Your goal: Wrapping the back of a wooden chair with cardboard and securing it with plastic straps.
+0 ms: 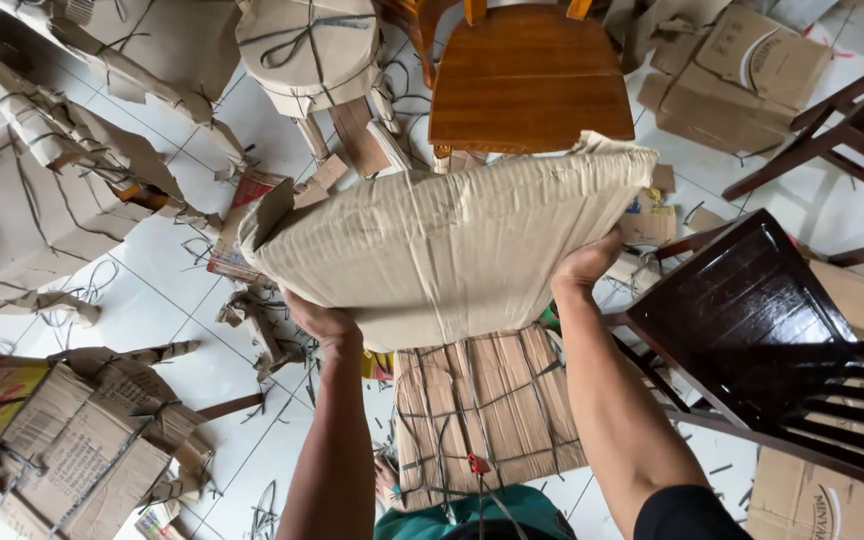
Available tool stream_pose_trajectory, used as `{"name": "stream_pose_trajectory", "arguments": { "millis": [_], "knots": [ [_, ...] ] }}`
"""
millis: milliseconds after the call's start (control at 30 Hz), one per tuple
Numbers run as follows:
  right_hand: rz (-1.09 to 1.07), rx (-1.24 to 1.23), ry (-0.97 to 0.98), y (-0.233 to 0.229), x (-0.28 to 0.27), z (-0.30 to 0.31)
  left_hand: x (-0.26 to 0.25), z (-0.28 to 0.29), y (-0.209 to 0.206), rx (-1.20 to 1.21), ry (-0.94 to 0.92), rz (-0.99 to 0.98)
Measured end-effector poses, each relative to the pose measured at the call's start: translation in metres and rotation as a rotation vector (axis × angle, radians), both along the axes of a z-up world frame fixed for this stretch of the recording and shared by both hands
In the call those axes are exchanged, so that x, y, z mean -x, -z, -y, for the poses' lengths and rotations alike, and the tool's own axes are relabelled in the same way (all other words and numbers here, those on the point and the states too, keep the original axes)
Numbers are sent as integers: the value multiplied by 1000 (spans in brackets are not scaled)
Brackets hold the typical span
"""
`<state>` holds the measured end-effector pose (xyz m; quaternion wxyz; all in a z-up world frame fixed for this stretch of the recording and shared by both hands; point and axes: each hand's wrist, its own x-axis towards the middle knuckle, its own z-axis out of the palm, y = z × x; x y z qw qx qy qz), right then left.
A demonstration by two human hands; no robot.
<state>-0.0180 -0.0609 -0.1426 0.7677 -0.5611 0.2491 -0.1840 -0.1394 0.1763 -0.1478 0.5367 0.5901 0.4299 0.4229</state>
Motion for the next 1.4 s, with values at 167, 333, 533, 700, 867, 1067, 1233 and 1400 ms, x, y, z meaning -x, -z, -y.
{"name": "stream_pose_trajectory", "arguments": {
  "millis": [167,333,533,700,867,1067,1233,1400],
  "knots": [
    [-15,42,-2,-3,-3,-1,12,4,5,-133,54,-231],
    [-54,140,34,52,-7,28,38,-2,-26,168,73,-223],
    [-237,296,-103,45,25,49,70,-11,-35,340,216,-249],
    [-157,223,-190,91,63,114,135,-50,38,84,265,-411],
    [-438,403,-200,127,212,173,254,-37,62,284,365,-560],
    [-794,532,-289,193,437,211,429,-27,101,453,789,-819],
    [-982,202,-181,260,584,194,512,-13,107,264,1251,-648],
    [-1139,363,-518,169,633,80,541,5,28,-517,2065,-872]
  ]
}}
